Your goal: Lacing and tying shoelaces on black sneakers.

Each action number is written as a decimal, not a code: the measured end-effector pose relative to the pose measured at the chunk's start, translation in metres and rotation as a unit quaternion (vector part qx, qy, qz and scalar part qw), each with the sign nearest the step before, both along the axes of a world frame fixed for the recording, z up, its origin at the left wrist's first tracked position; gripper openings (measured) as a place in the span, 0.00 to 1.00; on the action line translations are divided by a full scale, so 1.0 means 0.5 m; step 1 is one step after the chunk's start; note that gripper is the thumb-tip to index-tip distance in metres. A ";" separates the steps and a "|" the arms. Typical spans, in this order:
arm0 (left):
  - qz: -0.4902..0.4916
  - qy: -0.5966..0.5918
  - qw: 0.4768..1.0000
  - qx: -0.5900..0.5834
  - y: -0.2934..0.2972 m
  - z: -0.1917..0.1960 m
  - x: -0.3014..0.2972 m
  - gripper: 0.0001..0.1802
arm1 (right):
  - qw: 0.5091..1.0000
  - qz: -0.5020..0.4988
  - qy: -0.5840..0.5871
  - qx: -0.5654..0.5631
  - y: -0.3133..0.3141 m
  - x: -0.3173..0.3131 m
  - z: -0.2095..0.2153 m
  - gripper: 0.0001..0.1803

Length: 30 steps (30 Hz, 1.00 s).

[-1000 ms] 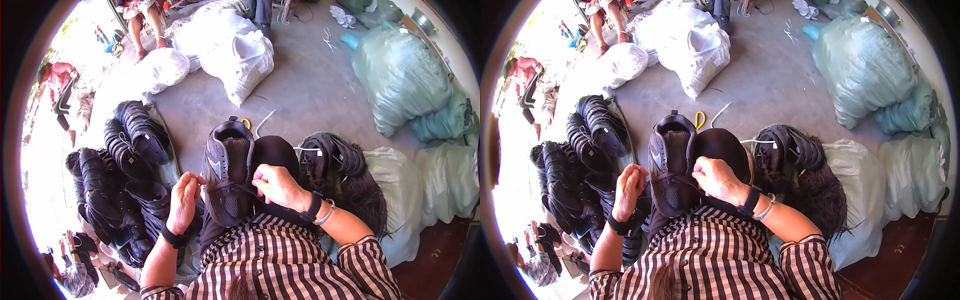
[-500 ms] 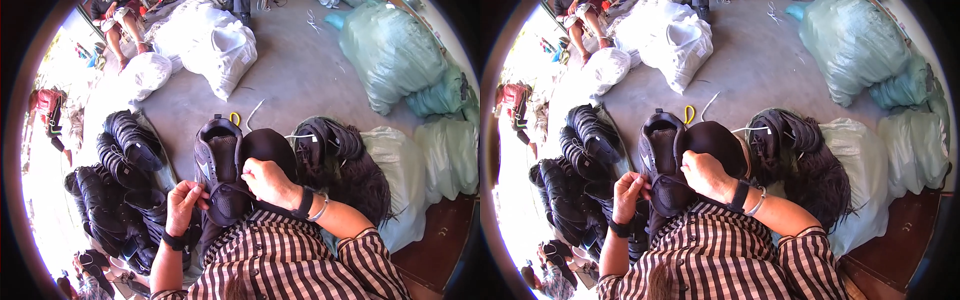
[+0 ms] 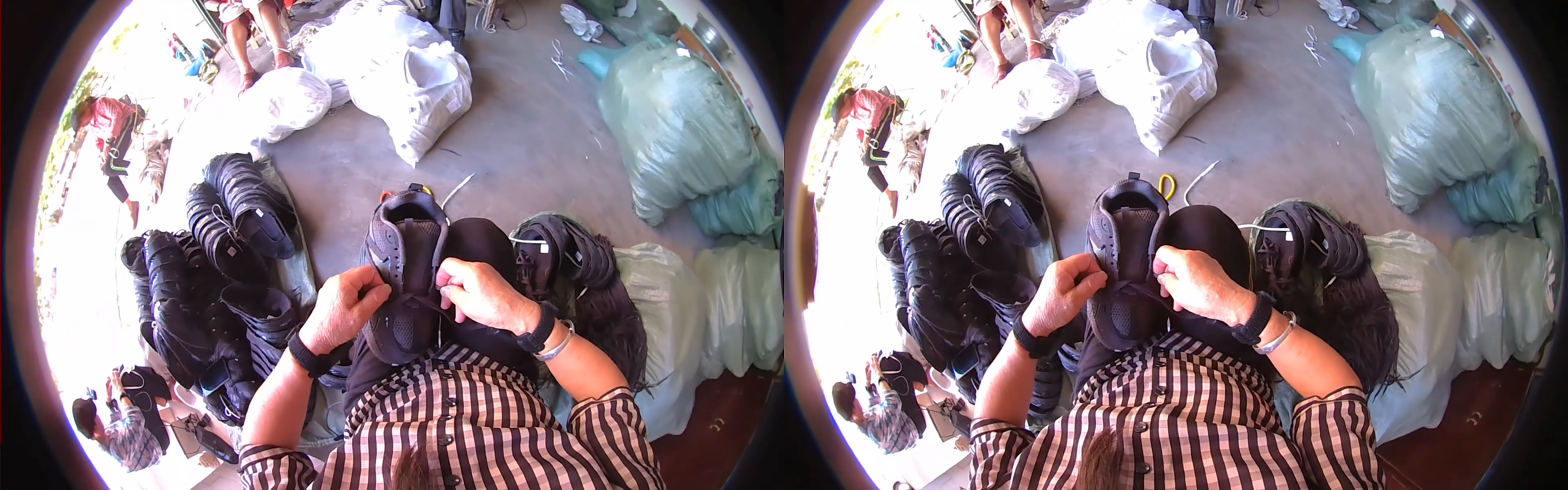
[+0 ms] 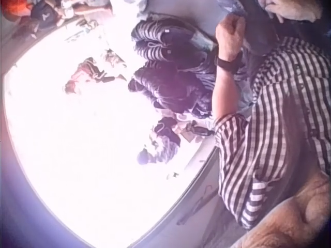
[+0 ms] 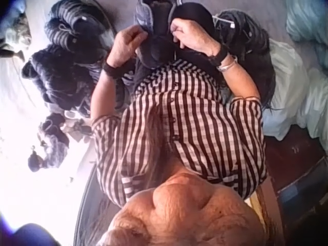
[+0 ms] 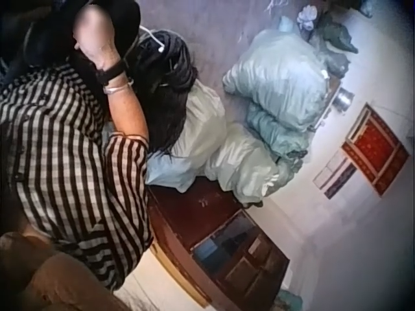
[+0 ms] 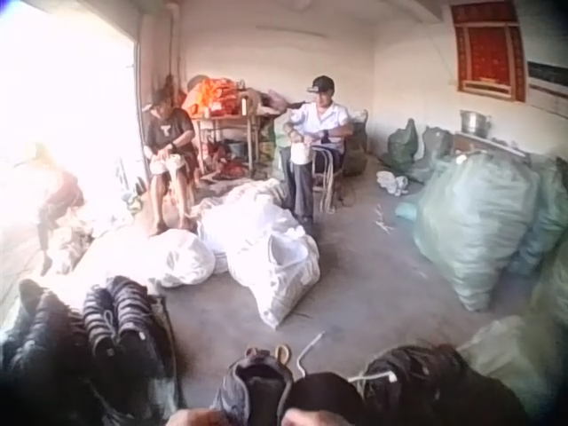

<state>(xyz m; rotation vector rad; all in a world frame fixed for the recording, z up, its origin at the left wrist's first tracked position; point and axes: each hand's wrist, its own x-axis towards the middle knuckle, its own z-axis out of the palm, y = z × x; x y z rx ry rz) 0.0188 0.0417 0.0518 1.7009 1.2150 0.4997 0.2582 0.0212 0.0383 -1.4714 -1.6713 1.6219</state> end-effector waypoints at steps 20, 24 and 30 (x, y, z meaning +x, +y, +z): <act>-0.269 0.158 0.803 0.509 0.070 0.060 0.044 0.09 | 0.674 0.297 -0.300 0.606 0.045 -0.020 0.039 0.04; -0.380 0.239 0.799 0.400 0.106 0.053 0.027 0.12 | 0.692 0.356 -0.335 0.531 0.069 -0.017 0.035 0.05; -0.339 0.276 0.842 0.315 0.082 0.038 0.019 0.15 | 0.812 0.288 -0.335 0.382 0.077 -0.029 0.006 0.09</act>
